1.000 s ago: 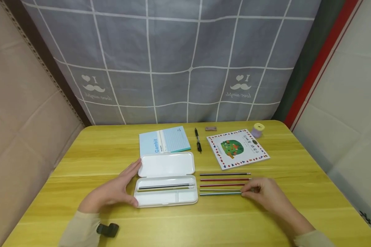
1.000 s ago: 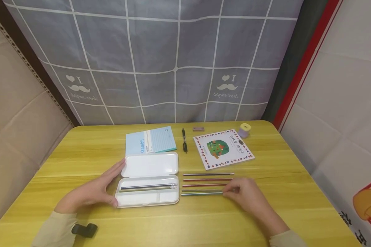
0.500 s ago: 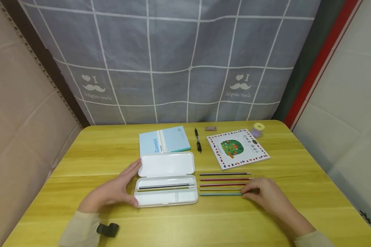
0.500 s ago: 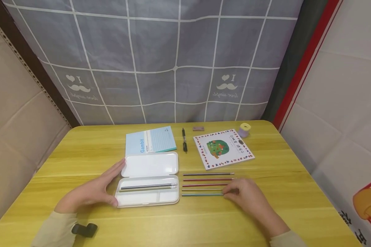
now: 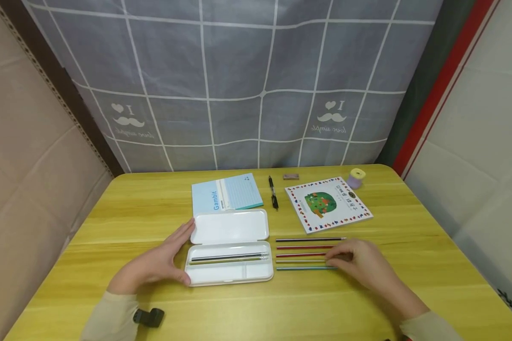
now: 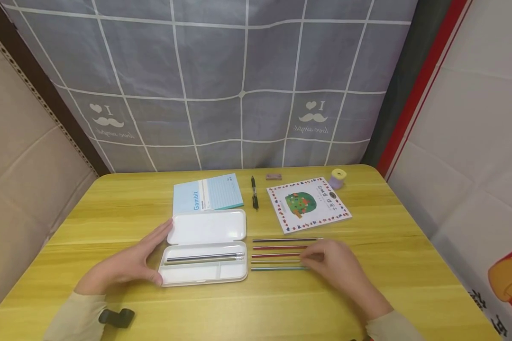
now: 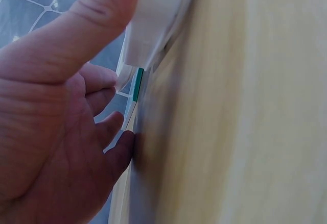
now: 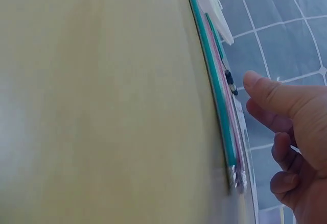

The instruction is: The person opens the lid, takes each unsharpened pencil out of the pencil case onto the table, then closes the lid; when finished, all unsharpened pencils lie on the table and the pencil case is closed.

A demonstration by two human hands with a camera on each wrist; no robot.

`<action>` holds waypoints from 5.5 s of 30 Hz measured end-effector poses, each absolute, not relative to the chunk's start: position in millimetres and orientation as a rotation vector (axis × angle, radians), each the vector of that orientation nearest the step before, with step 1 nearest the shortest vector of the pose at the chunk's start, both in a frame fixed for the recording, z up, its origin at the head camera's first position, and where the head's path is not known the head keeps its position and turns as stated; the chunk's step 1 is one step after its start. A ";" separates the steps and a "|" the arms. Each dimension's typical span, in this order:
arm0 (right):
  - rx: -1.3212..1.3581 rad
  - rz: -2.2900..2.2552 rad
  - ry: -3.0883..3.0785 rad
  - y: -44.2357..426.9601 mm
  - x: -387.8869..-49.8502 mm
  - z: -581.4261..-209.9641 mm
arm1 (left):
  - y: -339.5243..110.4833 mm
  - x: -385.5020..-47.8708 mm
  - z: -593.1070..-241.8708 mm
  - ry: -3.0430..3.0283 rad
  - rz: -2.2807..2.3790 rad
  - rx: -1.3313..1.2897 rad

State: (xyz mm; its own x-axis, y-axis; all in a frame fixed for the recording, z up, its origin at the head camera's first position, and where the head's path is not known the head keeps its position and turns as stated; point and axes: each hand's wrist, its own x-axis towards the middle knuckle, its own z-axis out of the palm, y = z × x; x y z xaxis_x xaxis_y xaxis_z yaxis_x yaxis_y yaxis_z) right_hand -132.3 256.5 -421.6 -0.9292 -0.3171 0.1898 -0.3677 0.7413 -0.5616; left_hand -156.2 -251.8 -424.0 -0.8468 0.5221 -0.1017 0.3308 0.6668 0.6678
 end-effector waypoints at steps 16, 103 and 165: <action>0.773 0.995 -2.874 164.2 -160.8 -404.2 | -255.3 -155.1 -425.6 2.608 0.979 0.718; 0.740 1.098 -2.688 163.2 -157.9 -415.1 | -249.8 -152.2 -426.4 2.612 0.989 0.696; 0.592 0.943 -2.817 266.4 -111.8 -434.5 | -248.8 -151.6 -427.3 2.617 0.977 0.711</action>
State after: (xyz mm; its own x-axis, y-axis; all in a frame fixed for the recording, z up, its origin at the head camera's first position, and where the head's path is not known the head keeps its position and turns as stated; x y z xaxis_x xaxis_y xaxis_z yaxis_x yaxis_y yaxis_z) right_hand -111.8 266.4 -434.5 -0.9174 -0.3274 0.2261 -0.3976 0.7307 -0.5550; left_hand -151.6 -248.8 -427.3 -0.8469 0.5273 -0.0680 0.3537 0.6543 0.6684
